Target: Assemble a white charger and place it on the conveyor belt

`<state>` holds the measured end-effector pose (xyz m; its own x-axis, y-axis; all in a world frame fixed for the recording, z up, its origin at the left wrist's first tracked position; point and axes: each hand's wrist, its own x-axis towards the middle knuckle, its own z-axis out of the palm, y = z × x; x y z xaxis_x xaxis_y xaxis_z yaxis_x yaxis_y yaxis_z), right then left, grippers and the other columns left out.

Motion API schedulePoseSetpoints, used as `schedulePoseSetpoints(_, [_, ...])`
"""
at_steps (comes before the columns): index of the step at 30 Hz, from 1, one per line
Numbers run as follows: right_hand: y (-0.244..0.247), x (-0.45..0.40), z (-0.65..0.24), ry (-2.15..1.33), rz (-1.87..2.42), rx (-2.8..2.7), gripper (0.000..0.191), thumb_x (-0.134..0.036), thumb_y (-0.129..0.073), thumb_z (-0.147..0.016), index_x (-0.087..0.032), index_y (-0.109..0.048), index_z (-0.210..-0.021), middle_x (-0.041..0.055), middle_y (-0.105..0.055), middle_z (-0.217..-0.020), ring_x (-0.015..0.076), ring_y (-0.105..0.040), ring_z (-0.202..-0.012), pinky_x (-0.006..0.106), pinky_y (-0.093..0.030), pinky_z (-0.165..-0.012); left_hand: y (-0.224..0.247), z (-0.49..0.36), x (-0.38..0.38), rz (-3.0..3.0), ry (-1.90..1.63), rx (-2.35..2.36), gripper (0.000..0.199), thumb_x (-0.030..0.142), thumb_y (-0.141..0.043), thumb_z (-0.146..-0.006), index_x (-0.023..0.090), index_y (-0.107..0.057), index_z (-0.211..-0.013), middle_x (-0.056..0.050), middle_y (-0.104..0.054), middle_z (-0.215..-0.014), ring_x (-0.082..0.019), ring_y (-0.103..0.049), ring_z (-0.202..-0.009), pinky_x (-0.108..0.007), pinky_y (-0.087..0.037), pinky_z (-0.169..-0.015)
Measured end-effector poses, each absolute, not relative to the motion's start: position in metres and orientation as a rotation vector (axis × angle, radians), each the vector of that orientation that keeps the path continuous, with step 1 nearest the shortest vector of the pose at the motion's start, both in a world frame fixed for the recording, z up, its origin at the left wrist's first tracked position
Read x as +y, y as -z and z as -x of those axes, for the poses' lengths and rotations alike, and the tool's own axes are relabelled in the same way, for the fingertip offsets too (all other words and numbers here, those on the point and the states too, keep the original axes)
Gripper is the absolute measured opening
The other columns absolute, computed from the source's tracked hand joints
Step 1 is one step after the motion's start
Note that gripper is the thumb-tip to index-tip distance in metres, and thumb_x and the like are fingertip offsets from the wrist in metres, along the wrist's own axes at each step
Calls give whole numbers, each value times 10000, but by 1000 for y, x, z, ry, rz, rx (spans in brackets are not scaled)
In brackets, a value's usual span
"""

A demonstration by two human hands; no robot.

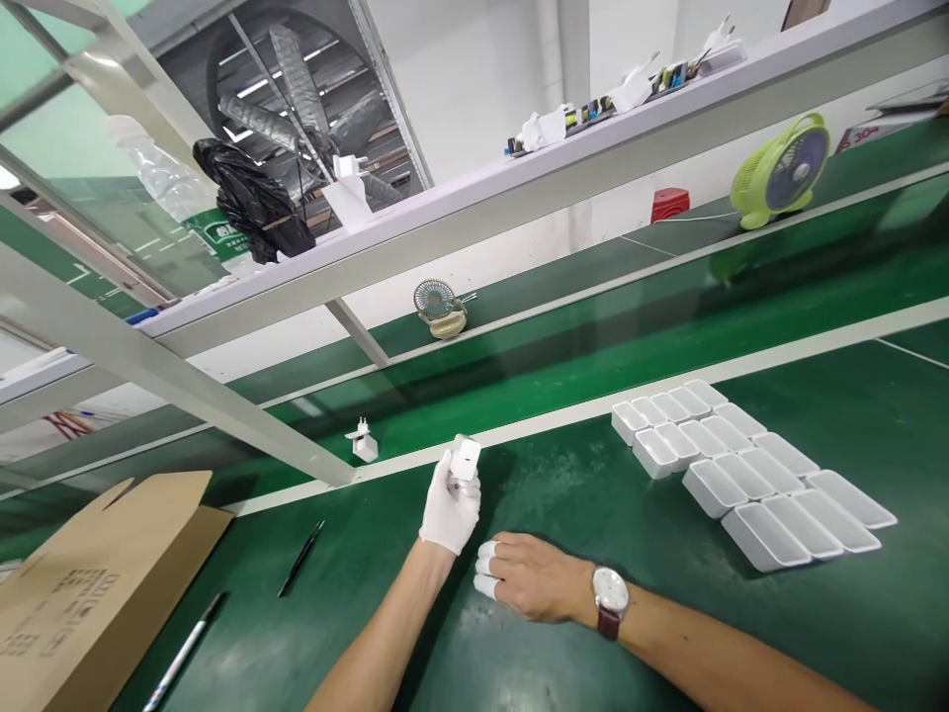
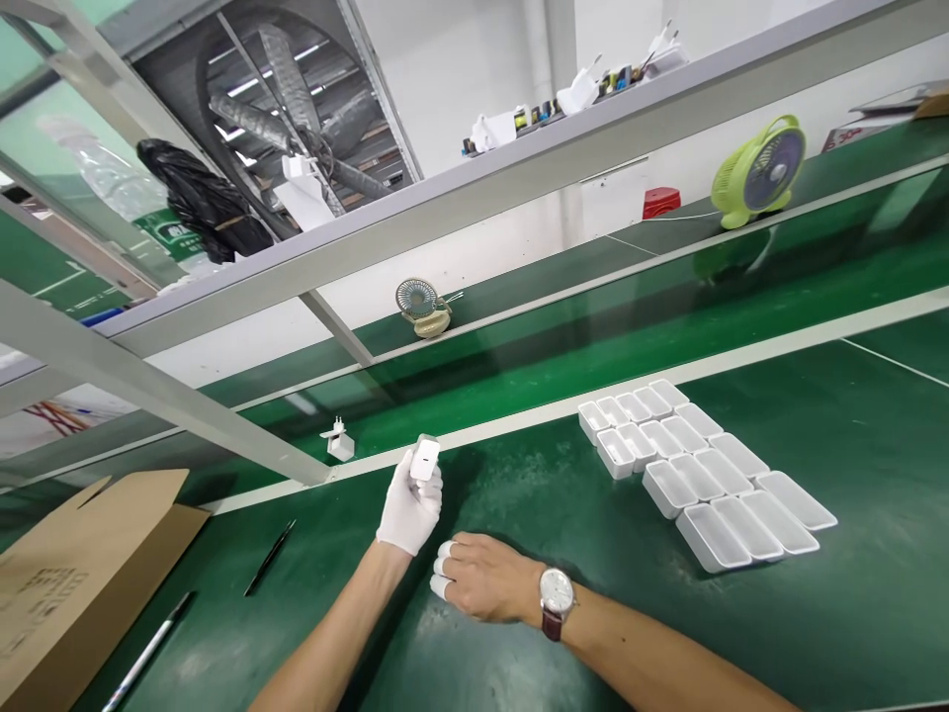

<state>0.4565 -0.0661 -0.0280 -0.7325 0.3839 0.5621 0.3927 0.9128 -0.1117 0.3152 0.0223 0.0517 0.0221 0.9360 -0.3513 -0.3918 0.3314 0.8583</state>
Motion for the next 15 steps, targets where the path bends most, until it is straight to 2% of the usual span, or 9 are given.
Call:
schedulePoseSetpoints(5, [26, -66, -457, 14, 561, -2479, 163, -157, -496, -991, -187, -656, -1001, 59, -686, -910, 181, -599, -982, 335, -461, -902, -40, -314, 41, -879, -1147, 1279, 309, 441, -713, -813, 153, -641, -896, -3, -589, -672, -91, -549, -540, -197, -497, -495])
schedulePoseSetpoints(9, [23, -65, -458, 43, 564, -2516, 144, -187, -516, -992, -173, -653, -1033, 46, -679, -884, 184, -596, -956, 323, -455, -880, -35, -307, 86, -1183, -1121, 1526, 384, 390, -827, -660, 137, -673, -905, -11, -645, -678, -166, -624, -620, -295, -547, -640])
schedulePoseSetpoints(13, [20, -63, -459, 82, 579, -2524, 132, -196, -514, -989, -179, -642, -1019, 39, -674, -856, 184, -591, -916, 322, -449, -831, -41, -300, 131, -1419, -1089, 1779, 268, 377, -798, -671, 164, -662, -762, -32, -673, -718, -238, -663, -808, -315, -514, -750])
schedulePoseSetpoints(15, [19, -62, -459, 100, 580, -2522, 130, -206, -508, -992, -182, -636, -1001, 33, -666, -834, 182, -590, -906, 318, -442, -807, -43, -302, 143, -1509, -1066, 1840, 256, 344, -785, -684, 158, -673, -819, -48, -700, -800, -256, -672, -884, -326, -508, -804])
